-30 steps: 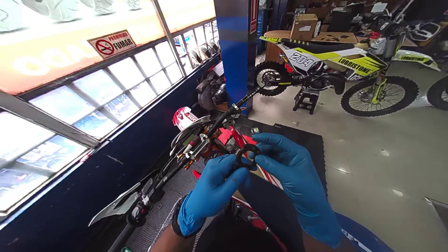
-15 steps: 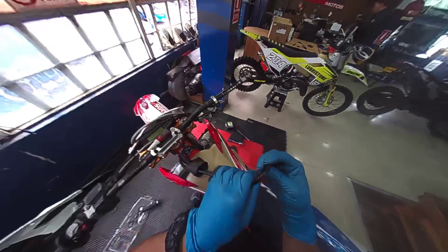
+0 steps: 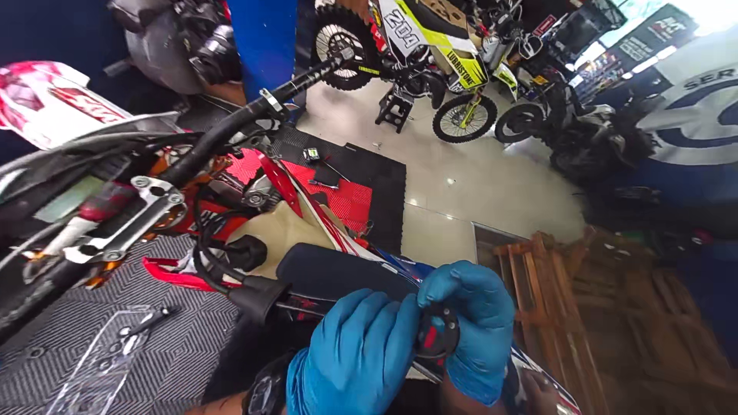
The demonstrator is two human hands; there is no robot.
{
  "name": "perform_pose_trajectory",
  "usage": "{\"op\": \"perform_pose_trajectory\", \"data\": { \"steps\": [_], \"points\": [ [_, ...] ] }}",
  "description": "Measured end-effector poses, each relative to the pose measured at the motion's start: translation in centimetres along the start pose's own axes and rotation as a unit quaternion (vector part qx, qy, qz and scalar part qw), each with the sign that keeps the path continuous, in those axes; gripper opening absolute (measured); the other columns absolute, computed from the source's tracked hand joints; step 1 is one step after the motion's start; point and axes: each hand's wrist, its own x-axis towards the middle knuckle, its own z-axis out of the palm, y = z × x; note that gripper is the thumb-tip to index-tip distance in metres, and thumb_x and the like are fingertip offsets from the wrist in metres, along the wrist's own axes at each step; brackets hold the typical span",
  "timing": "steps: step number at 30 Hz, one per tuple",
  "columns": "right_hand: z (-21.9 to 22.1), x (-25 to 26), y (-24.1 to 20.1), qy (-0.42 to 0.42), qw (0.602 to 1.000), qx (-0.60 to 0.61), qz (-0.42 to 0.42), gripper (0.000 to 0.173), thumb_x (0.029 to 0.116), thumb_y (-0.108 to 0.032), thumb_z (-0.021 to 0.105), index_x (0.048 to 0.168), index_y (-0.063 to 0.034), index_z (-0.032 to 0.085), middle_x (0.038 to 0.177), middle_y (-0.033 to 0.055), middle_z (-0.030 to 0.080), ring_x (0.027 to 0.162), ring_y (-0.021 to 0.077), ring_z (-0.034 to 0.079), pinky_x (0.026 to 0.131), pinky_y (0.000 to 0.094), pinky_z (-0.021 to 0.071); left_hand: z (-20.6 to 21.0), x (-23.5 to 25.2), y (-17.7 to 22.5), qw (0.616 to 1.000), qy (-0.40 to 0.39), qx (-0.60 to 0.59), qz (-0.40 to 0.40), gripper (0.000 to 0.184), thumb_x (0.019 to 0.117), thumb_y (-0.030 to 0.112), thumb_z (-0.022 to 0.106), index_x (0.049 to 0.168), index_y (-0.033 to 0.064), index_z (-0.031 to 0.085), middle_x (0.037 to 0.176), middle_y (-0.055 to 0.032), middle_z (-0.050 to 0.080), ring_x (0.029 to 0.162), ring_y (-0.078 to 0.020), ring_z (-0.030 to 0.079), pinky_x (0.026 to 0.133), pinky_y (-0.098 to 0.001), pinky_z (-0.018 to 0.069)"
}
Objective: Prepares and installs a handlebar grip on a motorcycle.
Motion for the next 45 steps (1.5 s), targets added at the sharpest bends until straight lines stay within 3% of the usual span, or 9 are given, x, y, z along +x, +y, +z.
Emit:
{"op": "perform_pose_trajectory", "data": {
  "steps": [12, 16, 20, 27, 33, 36, 40, 43, 45],
  "points": [
    [0.1, 0.6, 0.1, 0.017, 1.000, -0.018, 0.003, 0.043, 0.0882, -0.004, 0.077, 0.129, -0.0125, 0.065, 0.101, 0.0067, 0.074, 0.091, 0.0130, 0.071, 0.083, 0.0259, 0.0597, 0.2, 0.7, -0.9, 0.998, -0.023, -0.061, -0.020, 0.023, 0.1030, 0.027, 0.051, 0.114, 0.0120, 0.065, 0.087, -0.0028, 0.068, 0.090, -0.0192, 0.065, 0.092, -0.0305, 0.0488],
    [1.1, 1.9, -0.3, 0.002, 0.999, 0.029, -0.018, 0.050, 0.0897, -0.004, 0.075, 0.136, -0.0152, 0.063, 0.104, 0.0039, 0.076, 0.095, 0.0108, 0.072, 0.088, 0.0245, 0.0586, -1.7, 2.6, -2.0, 0.991, -0.047, -0.123, -0.025, 0.022, 0.1044, 0.030, 0.050, 0.108, 0.0151, 0.066, 0.088, 0.0003, 0.070, 0.093, -0.0134, 0.065, 0.094, -0.0263, 0.0474],
    [2.4, 3.1, -0.2, -0.008, 0.996, 0.075, -0.042, 0.050, 0.0908, -0.003, 0.074, 0.138, -0.0145, 0.062, 0.108, 0.0021, 0.075, 0.097, 0.0084, 0.071, 0.089, 0.0223, 0.0582, -4.5, 4.8, -3.3, 0.974, -0.099, -0.199, -0.031, 0.024, 0.1063, 0.031, 0.050, 0.105, 0.0122, 0.065, 0.089, 0.0001, 0.069, 0.091, -0.0084, 0.065, 0.092, -0.0237, 0.0500],
    [4.3, 4.6, 0.4, 0.010, 0.991, 0.122, -0.056, 0.045, 0.0891, 0.001, 0.074, 0.132, -0.0079, 0.065, 0.112, 0.0006, 0.073, 0.099, 0.0068, 0.069, 0.089, 0.0219, 0.0586, -6.5, 5.9, -4.1, 0.940, -0.135, -0.298, -0.099, 0.023, 0.1073, 0.025, 0.051, 0.106, 0.0100, 0.069, 0.083, 0.0006, 0.070, 0.080, -0.0063, 0.066, 0.081, -0.0257, 0.0556],
    [4.7, 5.0, 0.8, 0.021, 0.992, 0.111, -0.061, 0.031, 0.0896, -0.001, 0.074, 0.120, -0.0039, 0.070, 0.112, 0.0031, 0.074, 0.098, 0.0083, 0.070, 0.087, 0.0238, 0.0602, -6.5, 5.7, -3.6, 0.945, -0.143, -0.273, -0.108, 0.024, 0.1076, 0.026, 0.051, 0.104, 0.0093, 0.068, 0.082, 0.0014, 0.070, 0.077, -0.0054, 0.066, 0.081, -0.0256, 0.0563],
    [4.3, 5.0, 1.1, 0.029, 0.993, 0.094, -0.067, 0.020, 0.0883, 0.000, 0.076, 0.108, -0.0019, 0.074, 0.103, 0.0052, 0.075, 0.094, 0.0101, 0.071, 0.084, 0.0241, 0.0606, -6.3, 5.4, -3.5, 0.952, -0.146, -0.247, -0.108, 0.023, 0.1059, 0.026, 0.054, 0.104, 0.0092, 0.070, 0.085, 0.0003, 0.072, 0.082, -0.0068, 0.069, 0.083, -0.0282, 0.0577],
    [2.8, 5.1, 1.2, 0.023, 0.996, 0.060, -0.066, 0.017, 0.0881, 0.000, 0.076, 0.105, -0.0013, 0.076, 0.100, 0.0053, 0.075, 0.093, 0.0095, 0.070, 0.083, 0.0227, 0.0600, -5.9, 5.2, -2.9, 0.956, -0.104, -0.240, -0.132, 0.016, 0.1014, 0.022, 0.063, 0.112, 0.0126, 0.069, 0.102, 0.0027, 0.073, 0.095, -0.0037, 0.069, 0.086, -0.0232, 0.0580],
    [2.3, 4.7, 1.5, 0.021, 0.996, 0.052, -0.070, 0.016, 0.0893, -0.004, 0.076, 0.106, -0.0029, 0.075, 0.100, 0.0038, 0.074, 0.093, 0.0082, 0.070, 0.084, 0.0216, 0.0594, -5.4, 5.4, -2.3, 0.958, -0.067, -0.244, -0.136, 0.009, 0.0987, 0.015, 0.065, 0.106, 0.0120, 0.070, 0.113, -0.0001, 0.072, 0.109, -0.0098, 0.067, 0.093, -0.0259, 0.0579],
    [2.1, 4.4, 1.8, 0.025, 0.996, 0.045, -0.071, 0.016, 0.0898, -0.005, 0.076, 0.106, -0.0038, 0.075, 0.100, 0.0034, 0.074, 0.093, 0.0080, 0.069, 0.084, 0.0214, 0.0592, -5.2, 5.4, -1.9, 0.959, -0.049, -0.239, -0.147, 0.009, 0.0991, 0.016, 0.065, 0.101, 0.0121, 0.072, 0.112, 0.0004, 0.071, 0.111, -0.0102, 0.066, 0.094, -0.0238, 0.0566]
  ]
}}
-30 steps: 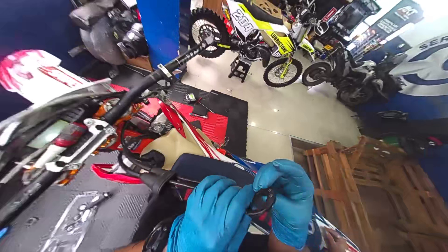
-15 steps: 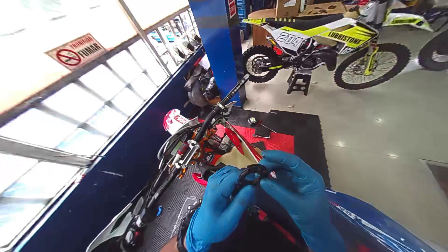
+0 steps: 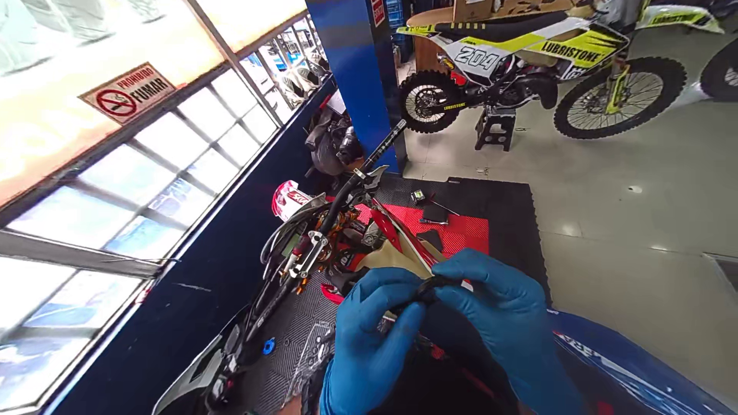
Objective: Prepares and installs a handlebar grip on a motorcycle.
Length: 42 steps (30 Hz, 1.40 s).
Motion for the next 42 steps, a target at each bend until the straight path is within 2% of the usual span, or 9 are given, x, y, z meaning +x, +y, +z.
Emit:
{"op": "perform_pose_trajectory", "data": {
  "steps": [4, 6, 8, 12, 16, 23, 30, 38, 42],
  "points": [
    [-0.5, -0.5, 0.5, 0.026, 0.999, -0.032, -0.010, 0.017, 0.0888, -0.005, 0.077, 0.105, -0.0056, 0.076, 0.099, 0.0026, 0.074, 0.093, 0.0086, 0.070, 0.084, 0.0215, 0.0596, 0.0, 0.1, -0.1, 0.997, 0.061, 0.048, 0.014, 0.014, 0.1017, 0.019, 0.063, 0.093, 0.0137, 0.072, 0.104, 0.0024, 0.073, 0.104, -0.0099, 0.069, 0.089, -0.0236, 0.0586],
    [-0.6, -0.8, 0.6, 0.030, 0.999, -0.037, -0.013, 0.016, 0.0893, -0.006, 0.077, 0.105, -0.0054, 0.076, 0.098, 0.0028, 0.074, 0.094, 0.0087, 0.069, 0.084, 0.0215, 0.0592, -0.3, 0.4, -0.2, 0.998, 0.034, 0.055, 0.009, 0.008, 0.1001, 0.019, 0.065, 0.101, 0.0132, 0.071, 0.109, 0.0010, 0.072, 0.108, -0.0114, 0.068, 0.091, -0.0248, 0.0586],
    [-0.7, -0.9, 0.5, 0.030, 0.999, -0.037, -0.014, 0.015, 0.0898, -0.006, 0.077, 0.105, -0.0050, 0.076, 0.098, 0.0033, 0.073, 0.094, 0.0092, 0.069, 0.084, 0.0219, 0.0595, -0.5, 0.7, -0.1, 0.999, -0.009, 0.035, -0.015, 0.017, 0.0974, 0.024, 0.071, 0.110, 0.0131, 0.072, 0.114, -0.0006, 0.071, 0.109, -0.0121, 0.067, 0.090, -0.0250, 0.0583],
    [-0.5, -1.1, 0.4, 0.025, 0.996, -0.078, -0.030, 0.016, 0.0910, -0.007, 0.076, 0.106, -0.0060, 0.076, 0.098, 0.0026, 0.072, 0.095, 0.0086, 0.068, 0.084, 0.0213, 0.0589, -0.6, 0.8, 0.5, 0.997, -0.039, 0.052, -0.042, 0.012, 0.0913, 0.021, 0.077, 0.100, 0.0129, 0.074, 0.103, 0.0009, 0.073, 0.099, -0.0090, 0.069, 0.083, -0.0232, 0.0599],
    [-0.4, -1.4, 0.3, 0.004, 0.993, -0.114, -0.036, 0.015, 0.0920, -0.010, 0.075, 0.107, -0.0064, 0.076, 0.097, 0.0019, 0.072, 0.095, 0.0077, 0.067, 0.085, 0.0206, 0.0568, -0.4, 0.3, 1.9, 0.972, -0.001, 0.234, -0.001, 0.006, 0.0911, 0.025, 0.072, 0.092, 0.0184, 0.072, 0.098, 0.0057, 0.074, 0.094, -0.0039, 0.069, 0.079, -0.0221, 0.0579],
    [-1.0, -1.7, 1.2, -0.037, 0.999, -0.015, -0.028, 0.014, 0.0929, -0.007, 0.074, 0.107, -0.0027, 0.076, 0.098, 0.0039, 0.072, 0.096, 0.0084, 0.067, 0.087, 0.0213, 0.0572, -0.6, -0.4, 4.1, 0.941, -0.043, 0.334, 0.008, 0.015, 0.0968, 0.027, 0.064, 0.087, 0.0179, 0.071, 0.089, 0.0057, 0.072, 0.086, -0.0028, 0.067, 0.077, -0.0229, 0.0531],
    [-1.1, -2.7, 1.1, -0.081, 0.991, -0.075, -0.077, 0.012, 0.0987, -0.014, 0.068, 0.105, -0.0061, 0.075, 0.096, 0.0024, 0.071, 0.099, 0.0084, 0.064, 0.091, 0.0214, 0.0526, -0.7, -1.8, 4.5, 0.939, -0.024, 0.343, 0.021, 0.008, 0.0952, 0.026, 0.065, 0.094, 0.0195, 0.069, 0.097, 0.0063, 0.071, 0.095, -0.0038, 0.066, 0.084, -0.0239, 0.0537],
    [-1.4, -2.8, 0.0, -0.150, 0.956, -0.206, -0.146, 0.018, 0.1024, -0.017, 0.059, 0.105, -0.0095, 0.075, 0.091, 0.0047, 0.071, 0.095, 0.0158, 0.064, 0.089, 0.0262, 0.0498, -0.2, -3.1, 5.3, 0.920, -0.002, 0.390, 0.038, 0.007, 0.0947, 0.023, 0.067, 0.096, 0.0189, 0.072, 0.097, 0.0054, 0.073, 0.093, -0.0038, 0.068, 0.084, -0.0231, 0.0545],
    [-1.1, -2.8, -0.4, -0.162, 0.938, -0.259, -0.162, 0.021, 0.1033, -0.020, 0.058, 0.115, -0.0118, 0.074, 0.089, 0.0044, 0.071, 0.091, 0.0185, 0.065, 0.085, 0.0279, 0.0508, -0.1, -3.1, 5.5, 0.910, -0.007, 0.412, 0.047, 0.008, 0.0944, 0.022, 0.066, 0.097, 0.0167, 0.071, 0.098, 0.0028, 0.073, 0.096, -0.0056, 0.068, 0.086, -0.0240, 0.0550]
  ]
}}
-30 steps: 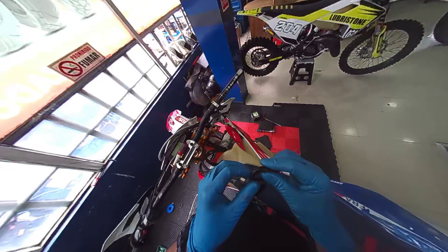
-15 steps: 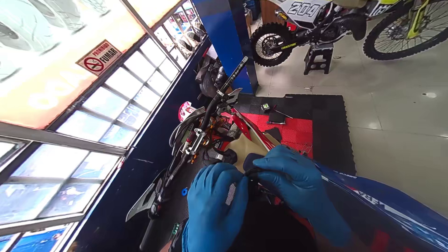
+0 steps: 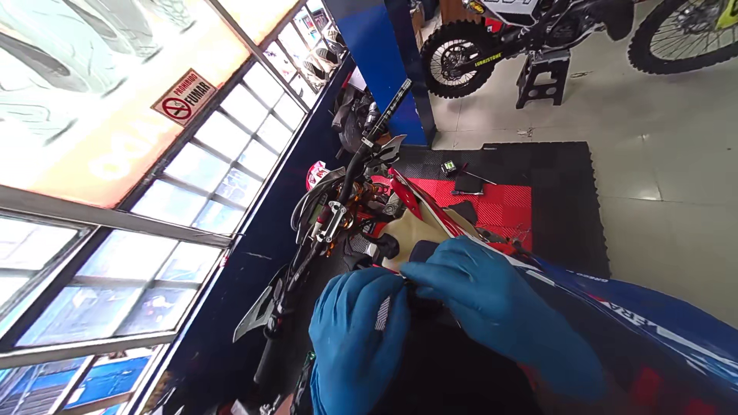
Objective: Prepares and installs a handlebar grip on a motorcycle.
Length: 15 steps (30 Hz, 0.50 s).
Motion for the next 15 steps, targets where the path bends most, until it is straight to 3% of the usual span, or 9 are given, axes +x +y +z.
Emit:
{"op": "perform_pose_trajectory", "data": {
  "steps": [3, 5, 8, 11, 15],
  "points": [
    [-0.4, 0.4, 0.0, -0.028, 0.999, -0.018, -0.016, 0.033, 0.1038, -0.020, 0.057, 0.134, -0.0090, 0.064, 0.087, 0.0051, 0.070, 0.083, 0.0199, 0.063, 0.079, 0.0294, 0.0515, -0.1, 0.0, -0.1, 0.999, -0.020, -0.027, 0.000, 0.007, 0.0940, 0.020, 0.066, 0.098, 0.0173, 0.072, 0.099, 0.0033, 0.073, 0.097, -0.0060, 0.068, 0.088, -0.0252, 0.0555],
    [-0.8, 0.7, 0.1, -0.050, 0.998, -0.019, -0.029, 0.038, 0.1038, -0.019, 0.056, 0.140, -0.0083, 0.059, 0.086, 0.0059, 0.070, 0.078, 0.0212, 0.062, 0.075, 0.0311, 0.0514, -0.2, 0.2, -0.3, 0.997, -0.046, -0.060, -0.006, 0.007, 0.0949, 0.021, 0.066, 0.098, 0.0181, 0.073, 0.100, 0.0041, 0.073, 0.096, -0.0058, 0.068, 0.086, -0.0258, 0.0564],
    [-1.1, 1.0, 0.4, -0.067, 0.996, -0.008, -0.058, 0.039, 0.1049, -0.018, 0.054, 0.143, -0.0096, 0.056, 0.081, 0.0067, 0.066, 0.076, 0.0224, 0.062, 0.076, 0.0324, 0.0522, -0.6, 0.6, -0.9, 0.978, -0.103, -0.174, -0.040, 0.005, 0.0940, 0.017, 0.068, 0.097, 0.0163, 0.072, 0.098, 0.0047, 0.072, 0.095, -0.0053, 0.067, 0.084, -0.0239, 0.0573],
    [-1.2, 1.1, 0.7, -0.083, 0.993, 0.008, -0.080, 0.041, 0.1035, -0.016, 0.056, 0.144, -0.0092, 0.056, 0.083, 0.0073, 0.068, 0.077, 0.0235, 0.063, 0.079, 0.0334, 0.0526, -1.0, 1.4, -1.4, 0.924, -0.163, -0.324, -0.125, 0.006, 0.0899, 0.008, 0.070, 0.095, 0.0093, 0.073, 0.094, 0.0021, 0.071, 0.090, -0.0060, 0.068, 0.082, -0.0222, 0.0585],
    [-0.7, 1.2, 1.0, -0.082, 0.994, -0.007, -0.076, 0.044, 0.1023, -0.011, 0.055, 0.146, -0.0088, 0.054, 0.080, 0.0084, 0.066, 0.076, 0.0245, 0.063, 0.077, 0.0343, 0.0528, -1.4, 1.7, -1.6, 0.899, -0.196, -0.367, -0.137, 0.003, 0.0884, 0.007, 0.072, 0.091, 0.0075, 0.073, 0.093, 0.0016, 0.071, 0.090, -0.0043, 0.067, 0.082, -0.0200, 0.0579]
  ]
}}
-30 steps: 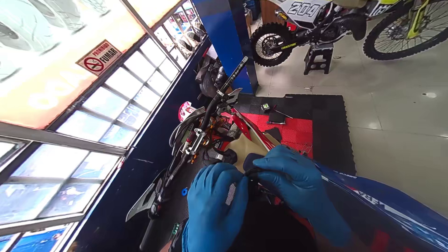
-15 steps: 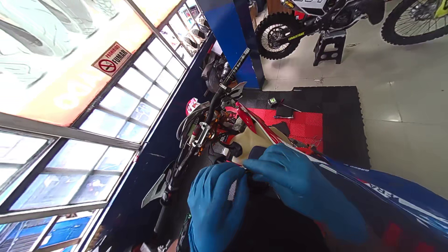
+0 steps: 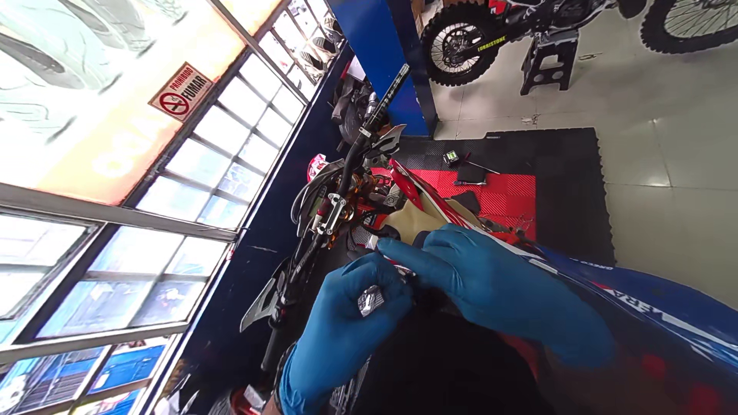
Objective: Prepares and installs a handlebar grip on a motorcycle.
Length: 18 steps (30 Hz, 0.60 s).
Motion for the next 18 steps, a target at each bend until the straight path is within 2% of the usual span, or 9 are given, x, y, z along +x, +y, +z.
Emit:
{"op": "perform_pose_trajectory", "data": {
  "steps": [4, 6, 9, 11, 12, 13, 15, 16, 18],
  "points": [
    [0.3, -0.1, 0.2, 0.030, 0.998, 0.048, 0.040, 0.041, 0.1024, -0.014, 0.057, 0.142, -0.0071, 0.058, 0.086, 0.0077, 0.070, 0.076, 0.0206, 0.061, 0.076, 0.0304, 0.0509, 0.4, 0.0, -0.3, 0.999, 0.034, 0.010, 0.032, 0.003, 0.0904, 0.008, 0.070, 0.093, 0.0098, 0.071, 0.095, 0.0019, 0.069, 0.093, -0.0058, 0.065, 0.084, -0.0208, 0.0559],
    [0.3, -0.3, 0.2, 0.068, 0.991, 0.088, 0.078, 0.038, 0.1013, -0.018, 0.062, 0.137, -0.0047, 0.061, 0.092, 0.0067, 0.074, 0.079, 0.0157, 0.065, 0.078, 0.0262, 0.0521, 0.7, -0.1, -0.8, 0.997, 0.062, 0.000, 0.050, 0.004, 0.0923, 0.012, 0.070, 0.096, 0.0147, 0.071, 0.100, 0.0045, 0.067, 0.103, -0.0058, 0.063, 0.091, -0.0205, 0.0526],
    [0.4, -0.7, 0.0, 0.119, 0.976, 0.131, 0.129, 0.032, 0.0999, -0.018, 0.066, 0.128, -0.0021, 0.066, 0.099, 0.0063, 0.075, 0.089, 0.0074, 0.068, 0.087, 0.0198, 0.0540, 1.8, -0.4, -1.9, 0.993, 0.094, -0.036, 0.064, 0.005, 0.0970, 0.018, 0.065, 0.101, 0.0176, 0.068, 0.118, 0.0011, 0.064, 0.119, -0.0121, 0.059, 0.102, -0.0262, 0.0497],
    [0.4, -0.8, -0.2, 0.135, 0.969, 0.148, 0.145, 0.028, 0.0985, -0.017, 0.068, 0.122, -0.0013, 0.070, 0.102, 0.0068, 0.075, 0.093, 0.0054, 0.069, 0.088, 0.0182, 0.0547, 2.5, -0.5, -2.6, 0.991, 0.103, -0.057, 0.065, 0.009, 0.1024, 0.021, 0.056, 0.104, 0.0168, 0.063, 0.131, -0.0050, 0.063, 0.126, -0.0186, 0.059, 0.106, -0.0335, 0.0508],
    [0.4, -0.8, -0.3, 0.136, 0.967, 0.153, 0.150, 0.025, 0.0982, -0.016, 0.069, 0.119, -0.0021, 0.072, 0.103, 0.0066, 0.076, 0.095, 0.0056, 0.069, 0.089, 0.0186, 0.0550, 2.9, -0.6, -2.7, 0.991, 0.104, -0.064, 0.057, 0.011, 0.1048, 0.023, 0.052, 0.106, 0.0162, 0.061, 0.133, -0.0056, 0.064, 0.127, -0.0184, 0.060, 0.106, -0.0337, 0.0510],
    [0.3, -0.8, -0.5, 0.137, 0.966, 0.156, 0.154, 0.022, 0.0982, -0.015, 0.069, 0.116, -0.0029, 0.074, 0.103, 0.0065, 0.076, 0.096, 0.0062, 0.070, 0.089, 0.0193, 0.0553, 3.2, -0.8, -2.8, 0.991, 0.101, -0.069, 0.046, 0.013, 0.1060, 0.024, 0.050, 0.109, 0.0157, 0.059, 0.132, -0.0036, 0.066, 0.125, -0.0153, 0.062, 0.105, -0.0313, 0.0515],
    [0.3, -1.0, -0.6, 0.138, 0.964, 0.159, 0.162, 0.018, 0.0983, -0.014, 0.068, 0.111, -0.0035, 0.076, 0.100, 0.0064, 0.076, 0.095, 0.0066, 0.070, 0.088, 0.0194, 0.0555, 3.8, -0.9, -2.7, 0.993, 0.094, -0.074, 0.021, 0.014, 0.1043, 0.027, 0.055, 0.115, 0.0175, 0.056, 0.118, 0.0070, 0.067, 0.110, -0.0027, 0.064, 0.096, -0.0218, 0.0541],
    [0.2, -1.0, -0.7, 0.136, 0.963, 0.161, 0.165, 0.017, 0.0983, -0.014, 0.068, 0.109, -0.0036, 0.076, 0.099, 0.0061, 0.076, 0.096, 0.0065, 0.070, 0.088, 0.0193, 0.0557, 4.0, -1.0, -2.7, 0.992, 0.093, -0.079, 0.011, 0.020, 0.1012, 0.027, 0.060, 0.118, 0.0176, 0.054, 0.112, 0.0092, 0.066, 0.104, -0.0006, 0.064, 0.092, -0.0204, 0.0553],
    [0.2, -1.1, -0.8, 0.132, 0.963, 0.165, 0.168, 0.016, 0.0980, -0.013, 0.068, 0.108, -0.0032, 0.076, 0.099, 0.0061, 0.076, 0.096, 0.0062, 0.070, 0.089, 0.0193, 0.0556, 4.2, -0.9, -2.8, 0.993, 0.094, -0.073, 0.005, 0.043, 0.0909, 0.028, 0.075, 0.125, 0.0151, 0.053, 0.112, 0.0072, 0.066, 0.102, -0.0028, 0.066, 0.092, -0.0225, 0.0569]
  ]
}}
